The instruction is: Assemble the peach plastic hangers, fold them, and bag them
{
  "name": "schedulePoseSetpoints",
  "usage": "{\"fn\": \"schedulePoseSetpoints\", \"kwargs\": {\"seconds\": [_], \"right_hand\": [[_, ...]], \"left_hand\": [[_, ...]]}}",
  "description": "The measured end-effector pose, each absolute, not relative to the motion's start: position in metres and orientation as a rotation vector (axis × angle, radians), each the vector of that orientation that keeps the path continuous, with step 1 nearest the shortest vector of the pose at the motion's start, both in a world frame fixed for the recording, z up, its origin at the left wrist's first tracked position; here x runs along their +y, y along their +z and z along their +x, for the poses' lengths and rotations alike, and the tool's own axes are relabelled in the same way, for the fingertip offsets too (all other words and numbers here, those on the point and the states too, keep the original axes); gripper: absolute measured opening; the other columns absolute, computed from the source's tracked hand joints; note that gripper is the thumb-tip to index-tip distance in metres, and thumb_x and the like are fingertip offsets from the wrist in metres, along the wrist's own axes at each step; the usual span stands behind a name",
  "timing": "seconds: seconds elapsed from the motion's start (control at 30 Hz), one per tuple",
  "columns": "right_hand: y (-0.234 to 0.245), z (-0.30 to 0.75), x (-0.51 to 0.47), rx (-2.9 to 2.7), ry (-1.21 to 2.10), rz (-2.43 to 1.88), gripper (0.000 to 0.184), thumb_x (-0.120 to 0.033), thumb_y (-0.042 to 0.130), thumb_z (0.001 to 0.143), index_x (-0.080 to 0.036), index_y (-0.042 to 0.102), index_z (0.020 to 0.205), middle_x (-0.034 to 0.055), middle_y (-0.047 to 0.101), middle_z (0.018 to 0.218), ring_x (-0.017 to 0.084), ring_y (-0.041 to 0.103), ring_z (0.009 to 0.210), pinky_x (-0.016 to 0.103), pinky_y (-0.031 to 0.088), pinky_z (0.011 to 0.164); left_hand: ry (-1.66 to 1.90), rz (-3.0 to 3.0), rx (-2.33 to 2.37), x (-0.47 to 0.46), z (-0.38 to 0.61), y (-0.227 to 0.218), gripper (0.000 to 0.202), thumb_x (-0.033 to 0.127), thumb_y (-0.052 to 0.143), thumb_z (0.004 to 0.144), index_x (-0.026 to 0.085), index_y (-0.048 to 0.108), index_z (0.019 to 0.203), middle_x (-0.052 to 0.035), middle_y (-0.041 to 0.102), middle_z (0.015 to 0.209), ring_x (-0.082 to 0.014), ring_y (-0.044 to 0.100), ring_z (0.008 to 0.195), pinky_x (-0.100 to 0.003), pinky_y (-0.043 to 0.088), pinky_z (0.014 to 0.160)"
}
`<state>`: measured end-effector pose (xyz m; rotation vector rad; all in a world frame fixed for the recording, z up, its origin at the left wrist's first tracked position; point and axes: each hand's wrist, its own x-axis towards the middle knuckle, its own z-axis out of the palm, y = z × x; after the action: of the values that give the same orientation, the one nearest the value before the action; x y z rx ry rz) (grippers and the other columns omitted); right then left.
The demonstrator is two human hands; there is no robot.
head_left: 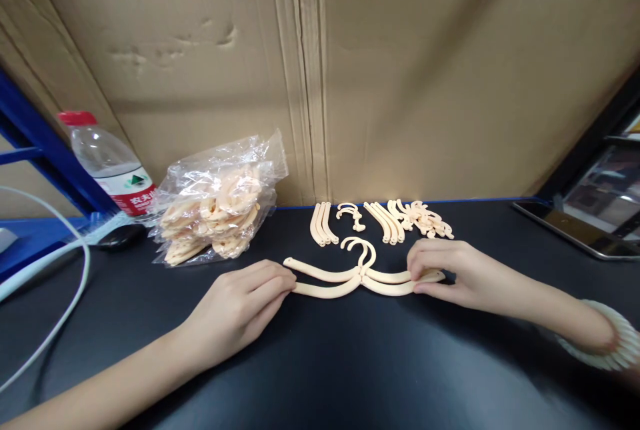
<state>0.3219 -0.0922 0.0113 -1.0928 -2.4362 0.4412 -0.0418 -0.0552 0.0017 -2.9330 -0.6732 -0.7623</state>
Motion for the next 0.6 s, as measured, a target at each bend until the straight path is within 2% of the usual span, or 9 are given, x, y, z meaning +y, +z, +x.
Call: {"fn": "schedulePoseSetpoints", "kwargs": {"seconds": [0.2, 0.3, 0.43, 0.6], "right_hand": [[0.0107, 0.3263, -0.0890, -2.444, 0.374, -1.140, 0.015, -0.026, 0.054, 0.093, -0.019, 0.063, 0.085, 0.0054, 0.063, 0.086, 0.018, 0.059, 0.079, 0.031, 0.047, 0.071], [0.0095, 0.3274, -0.0880, -2.442, 0.369, -1.133, 0.015, -0.027, 0.052, 0.095, -0.019, 0.065, 0.096, 0.0069, 0.064, 0.092, 0.019, 0.061, 0.084, 0.032, 0.049, 0.075], [0.0080, 0.3282, -0.0865, -2.466, 0.355, -1.104, 0.025, -0.025, 0.046, 0.098, -0.020, 0.067, 0.110, 0.0086, 0.063, 0.101, 0.019, 0.062, 0.089, 0.031, 0.049, 0.079], [0.0093, 0.3282, -0.0865, -2.473, 0.375, -1.099, 0.027, -0.027, 0.046, 0.098, -0.022, 0.070, 0.108, 0.0075, 0.062, 0.099, 0.018, 0.061, 0.085, 0.030, 0.050, 0.076]], "left_hand": [[-0.792, -2.977, -0.702, -0.0535, -0.0414, -0.0015, 0.025, 0.011, 0.050, 0.093, 0.020, 0.062, 0.113, -0.0086, 0.069, 0.106, -0.0209, 0.064, 0.098, -0.031, 0.052, 0.086], [-0.781, -2.990, -0.740, -0.0536, -0.0407, -0.0009, 0.024, 0.013, 0.049, 0.094, 0.020, 0.063, 0.112, -0.0088, 0.069, 0.106, -0.0212, 0.065, 0.098, -0.031, 0.053, 0.086], [-0.798, -2.980, -0.763, -0.0545, -0.0403, -0.0006, 0.023, 0.013, 0.049, 0.094, 0.020, 0.064, 0.110, -0.0095, 0.069, 0.105, -0.0212, 0.065, 0.097, -0.031, 0.054, 0.085], [-0.845, -2.932, -0.799, -0.0541, -0.0401, -0.0011, 0.021, 0.013, 0.049, 0.094, 0.021, 0.065, 0.104, -0.0110, 0.065, 0.121, -0.0242, 0.061, 0.113, -0.035, 0.052, 0.094]]}}
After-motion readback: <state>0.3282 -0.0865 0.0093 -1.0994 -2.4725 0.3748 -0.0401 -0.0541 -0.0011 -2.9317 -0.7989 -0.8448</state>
